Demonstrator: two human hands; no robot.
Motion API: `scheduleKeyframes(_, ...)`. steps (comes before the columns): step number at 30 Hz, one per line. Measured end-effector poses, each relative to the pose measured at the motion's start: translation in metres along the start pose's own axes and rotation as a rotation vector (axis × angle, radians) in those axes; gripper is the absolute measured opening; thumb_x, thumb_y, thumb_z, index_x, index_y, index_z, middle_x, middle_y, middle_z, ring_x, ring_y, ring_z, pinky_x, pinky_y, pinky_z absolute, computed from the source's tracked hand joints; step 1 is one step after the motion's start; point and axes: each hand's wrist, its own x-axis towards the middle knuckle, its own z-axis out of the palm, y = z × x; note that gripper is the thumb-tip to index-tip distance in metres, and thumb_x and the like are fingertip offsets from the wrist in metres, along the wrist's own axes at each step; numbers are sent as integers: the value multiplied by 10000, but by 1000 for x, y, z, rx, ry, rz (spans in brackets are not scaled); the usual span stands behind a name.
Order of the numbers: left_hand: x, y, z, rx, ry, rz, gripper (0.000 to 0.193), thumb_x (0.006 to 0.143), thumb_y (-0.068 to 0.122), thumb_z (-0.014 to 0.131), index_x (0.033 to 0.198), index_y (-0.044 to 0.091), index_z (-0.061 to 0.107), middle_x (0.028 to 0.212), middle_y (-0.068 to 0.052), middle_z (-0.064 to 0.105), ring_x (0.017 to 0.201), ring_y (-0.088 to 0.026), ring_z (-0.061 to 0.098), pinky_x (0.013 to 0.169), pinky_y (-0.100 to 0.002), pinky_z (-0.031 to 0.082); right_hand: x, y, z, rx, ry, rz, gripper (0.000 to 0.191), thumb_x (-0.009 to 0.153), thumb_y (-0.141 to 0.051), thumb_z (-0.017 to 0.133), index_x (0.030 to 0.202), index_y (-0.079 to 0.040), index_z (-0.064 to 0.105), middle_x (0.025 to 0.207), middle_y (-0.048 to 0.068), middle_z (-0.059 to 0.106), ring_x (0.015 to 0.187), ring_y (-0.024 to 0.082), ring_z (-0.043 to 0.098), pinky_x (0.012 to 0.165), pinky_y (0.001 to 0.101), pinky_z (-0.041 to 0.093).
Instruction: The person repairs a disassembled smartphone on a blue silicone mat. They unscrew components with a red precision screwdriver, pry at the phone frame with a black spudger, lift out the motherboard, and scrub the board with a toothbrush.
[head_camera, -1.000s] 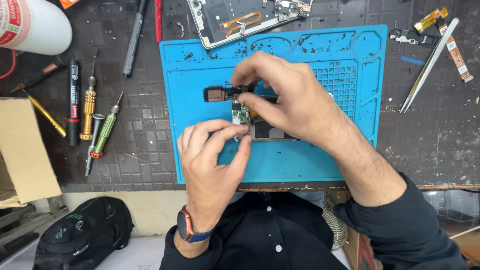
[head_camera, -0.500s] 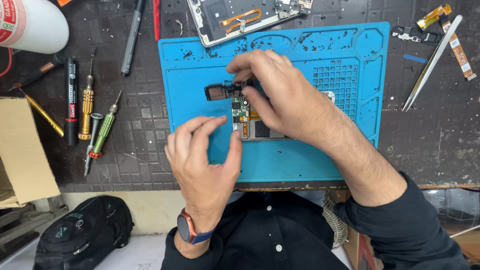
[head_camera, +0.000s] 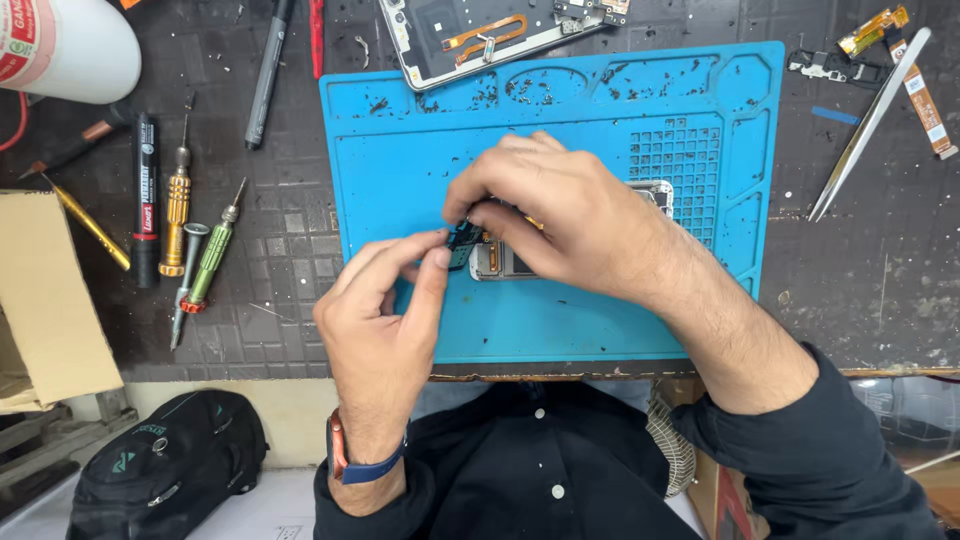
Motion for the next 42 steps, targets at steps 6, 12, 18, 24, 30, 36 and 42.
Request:
scheduleKeyframes(6,4,-4,2,-94,88,-340,175,939,101,740,1092,20,767,847,-20,727,640,-32,528,519,-207,395,-2,-5,-6,-306,42,40,260,892,-133,793,1107,-66,664,1065,70,628,1070,303,557,928,466,373)
scheduleKeyframes(12,1,-2,4,-85,63,-265,172,940,92,733,1066,-25,731,861,-36,751,749,-36,641,606,-200,507,-11,-5,-7,-455,-52,-39,277,838,-280,833,1055,-159,711,1129,60,602,1135,312,504,984,531,357)
scheduleKeyframes(18,3,3,5,-23,53,-326,180,894,94,730,1030,-24,718,835,-47,768,697,-45,659,602,-209,530,-9,-1,3,-444,-105,-17,313,825,-247,825,1127,-207,752,1141,72,592,1117,325,498,958,523,366)
scheduleKeyframes(24,4,6,2,-46,15,-369,185,886,105,731,1021,-21,722,827,-38,765,673,-34,631,567,-202,501,-9,-3,4,-443,-92,-34,255,811,-220,816,1052,-202,733,1159,48,596,1139,319,506,961,512,360)
scheduleKeyframes(30,4,9,1,-49,-15,-397,185,888,122,736,1017,-11,735,815,-32,757,665,-24,615,544,-199,485,-10,-5,-8,-346,-109,-35,252,794,-171,806,1018,-149,693,1065,49,597,1083,312,499,902,472,358)
scheduleKeyframes(36,9,14,7,-23,-31,-351,193,882,147,751,1004,-2,744,796,-32,774,635,-18,630,536,-205,500,-10,-2,-16,-276,-147,-26,202,825,-149,797,988,-153,678,923,20,571,963,238,535,864,412,376)
scheduleKeyframes(42,13,18,8,21,-57,-359,211,876,186,762,999,15,757,784,-36,794,609,-15,645,539,-216,514,-13,-1,-16,-278,-154,-25,176,867,-148,787,1004,-151,675,901,11,579,931,215,561,866,406,392)
